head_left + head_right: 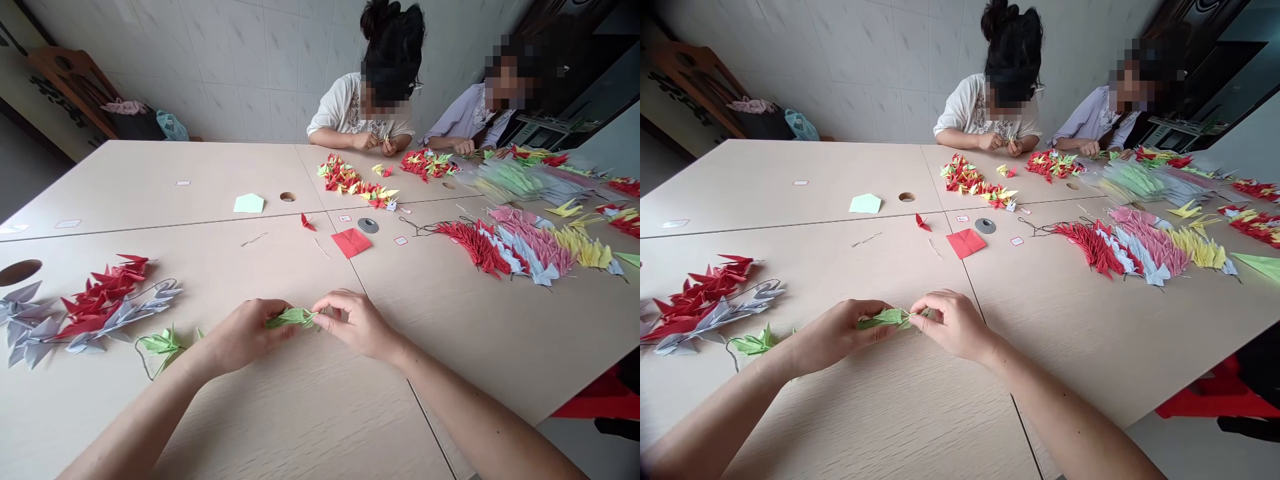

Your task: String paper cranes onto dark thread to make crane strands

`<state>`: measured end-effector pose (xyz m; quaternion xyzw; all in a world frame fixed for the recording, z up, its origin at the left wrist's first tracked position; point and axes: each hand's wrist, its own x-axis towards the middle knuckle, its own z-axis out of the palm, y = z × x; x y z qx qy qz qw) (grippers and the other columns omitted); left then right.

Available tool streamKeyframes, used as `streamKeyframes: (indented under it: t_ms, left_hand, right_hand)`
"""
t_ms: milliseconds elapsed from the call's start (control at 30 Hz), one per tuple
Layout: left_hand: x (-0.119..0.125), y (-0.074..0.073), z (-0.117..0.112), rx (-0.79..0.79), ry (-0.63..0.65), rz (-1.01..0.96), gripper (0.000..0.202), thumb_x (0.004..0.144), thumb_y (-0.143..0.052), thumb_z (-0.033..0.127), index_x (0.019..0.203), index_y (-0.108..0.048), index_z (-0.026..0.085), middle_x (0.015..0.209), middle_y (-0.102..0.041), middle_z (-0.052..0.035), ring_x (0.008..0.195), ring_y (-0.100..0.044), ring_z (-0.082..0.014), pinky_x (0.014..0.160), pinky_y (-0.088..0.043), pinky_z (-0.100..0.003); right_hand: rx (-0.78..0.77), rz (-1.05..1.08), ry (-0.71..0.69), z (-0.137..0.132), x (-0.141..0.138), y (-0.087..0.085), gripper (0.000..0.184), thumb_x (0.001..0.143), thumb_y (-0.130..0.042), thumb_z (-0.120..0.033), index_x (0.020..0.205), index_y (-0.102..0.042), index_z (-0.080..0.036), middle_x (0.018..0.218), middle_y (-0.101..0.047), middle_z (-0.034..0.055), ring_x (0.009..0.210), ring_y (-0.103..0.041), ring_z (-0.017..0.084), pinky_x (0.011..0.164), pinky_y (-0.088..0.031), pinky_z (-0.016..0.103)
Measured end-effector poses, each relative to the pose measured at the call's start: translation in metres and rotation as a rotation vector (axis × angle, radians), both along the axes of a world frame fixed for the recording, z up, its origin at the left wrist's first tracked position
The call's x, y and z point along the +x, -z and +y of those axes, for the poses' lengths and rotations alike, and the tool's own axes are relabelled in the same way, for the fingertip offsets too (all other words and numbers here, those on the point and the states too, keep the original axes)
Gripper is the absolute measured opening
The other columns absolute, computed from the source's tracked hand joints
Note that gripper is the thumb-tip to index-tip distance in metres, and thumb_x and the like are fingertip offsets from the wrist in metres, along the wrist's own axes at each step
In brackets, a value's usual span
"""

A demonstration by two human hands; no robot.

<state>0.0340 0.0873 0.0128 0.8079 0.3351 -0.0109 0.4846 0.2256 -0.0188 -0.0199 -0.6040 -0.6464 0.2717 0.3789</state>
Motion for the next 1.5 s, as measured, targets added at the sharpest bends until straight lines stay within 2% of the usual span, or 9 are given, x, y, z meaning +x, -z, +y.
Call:
streamKeyframes:
  t_ms: [267, 467, 633, 767, 867, 1000, 1167, 1300, 1500]
  left_hand:
    - [-0.002, 0.001, 0.001, 0.003, -0.019, -0.005, 0.025, 0.075, -0.057, 0.040, 0.083, -0.071, 0.021, 0.064, -0.056, 0.0015, 0.058, -0.045, -0.0132, 0.050, -0.032, -0.022]
    - [-0.002, -0.002, -0.002, -0.023, 0.031, -0.035, 0.031, 0.073, -0.065, 0.040, 0.100, -0.070, 0.025, 0.093, -0.069, -0.0010, 0.081, -0.059, -0.0185, 0.066, -0.043, -0.023]
    - [0.004, 0.003, -0.006, -0.127, -0.021, -0.091, 0.035, 0.083, -0.052, 0.053, 0.089, -0.067, 0.022, 0.066, -0.058, 0.0038, 0.051, -0.039, -0.0090, 0.047, -0.029, -0.020]
    - [0.006, 0.009, -0.007, -0.116, -0.076, -0.122, 0.036, 0.084, -0.051, 0.053, 0.081, -0.062, 0.018, 0.059, -0.049, 0.0048, 0.051, -0.036, -0.0085, 0.048, -0.029, -0.021]
    - [0.007, 0.007, -0.010, -0.001, -0.168, -0.084, 0.031, 0.083, -0.054, 0.049, 0.077, -0.061, 0.019, 0.062, -0.056, 0.0040, 0.051, -0.040, -0.0089, 0.051, -0.033, -0.022]
    - [0.009, 0.003, -0.013, 0.066, -0.198, -0.107, 0.024, 0.081, -0.058, 0.042, 0.075, -0.060, 0.020, 0.078, -0.067, 0.0018, 0.062, -0.052, -0.0115, 0.059, -0.039, -0.024]
    - [0.009, 0.012, -0.009, -0.153, -0.224, -0.298, 0.026, 0.081, -0.062, 0.041, 0.072, -0.054, 0.018, 0.086, -0.068, -0.0027, 0.070, -0.056, -0.0132, 0.062, -0.041, -0.025]
    - [0.007, 0.016, -0.004, -0.371, -0.263, -0.366, 0.029, 0.079, -0.067, 0.042, 0.073, -0.052, 0.017, 0.075, -0.064, -0.0020, 0.059, -0.049, -0.0098, 0.054, -0.035, -0.024]
    - [0.008, 0.009, -0.002, -0.578, -0.329, -0.414, 0.029, 0.075, -0.072, 0.039, 0.072, -0.052, 0.017, 0.072, -0.065, -0.0016, 0.068, -0.055, -0.0120, 0.065, -0.040, -0.026]
  right_hand:
    - [-0.217, 0.405, -0.042, 0.006, 0.016, -0.001, 0.023, 0.088, -0.059, -0.039, 0.082, -0.067, -0.018, 0.067, -0.054, -0.0018, 0.060, -0.042, 0.010, 0.056, -0.034, 0.025]
    - [-0.246, 0.500, -0.074, 0.007, 0.018, 0.003, 0.025, 0.089, -0.058, -0.040, 0.088, -0.069, -0.018, 0.071, -0.057, -0.0006, 0.064, -0.044, 0.011, 0.062, -0.035, 0.026]
    - [-0.278, 0.545, -0.115, 0.006, 0.011, 0.005, 0.027, 0.090, -0.056, -0.041, 0.087, -0.068, -0.017, 0.074, -0.059, 0.0007, 0.067, -0.048, 0.012, 0.064, -0.039, 0.027]
    - [-0.173, 0.345, 0.026, 0.003, 0.004, 0.003, 0.024, 0.091, -0.054, -0.040, 0.095, -0.064, -0.019, 0.082, -0.060, 0.0015, 0.067, -0.047, 0.012, 0.064, -0.040, 0.026]
    - [-0.027, 0.180, 0.145, -0.003, -0.004, -0.003, 0.022, 0.088, -0.058, -0.042, 0.092, -0.057, -0.020, 0.084, -0.057, 0.0005, 0.068, -0.047, 0.012, 0.064, -0.041, 0.026]
    - [0.012, 0.109, 0.139, -0.009, -0.011, -0.011, 0.026, 0.079, -0.067, -0.042, 0.084, -0.052, -0.021, 0.076, -0.054, -0.0017, 0.068, -0.047, 0.012, 0.064, -0.040, 0.026]
    - [-0.109, 0.292, 0.072, -0.006, -0.007, -0.008, 0.020, 0.091, -0.051, -0.034, 0.079, -0.056, -0.019, 0.074, -0.058, 0.0001, 0.066, -0.050, 0.012, 0.060, -0.039, 0.024]
    - [-0.179, 0.411, 0.076, -0.001, -0.002, -0.003, 0.021, 0.090, -0.052, -0.035, 0.082, -0.060, -0.018, 0.074, -0.061, 0.0015, 0.069, -0.053, 0.013, 0.061, -0.041, 0.025]
    - [-0.257, 0.544, 0.038, 0.001, 0.002, 0.000, 0.025, 0.090, -0.054, -0.040, 0.080, -0.058, -0.018, 0.074, -0.058, -0.0007, 0.061, -0.046, 0.009, 0.057, -0.037, 0.024]
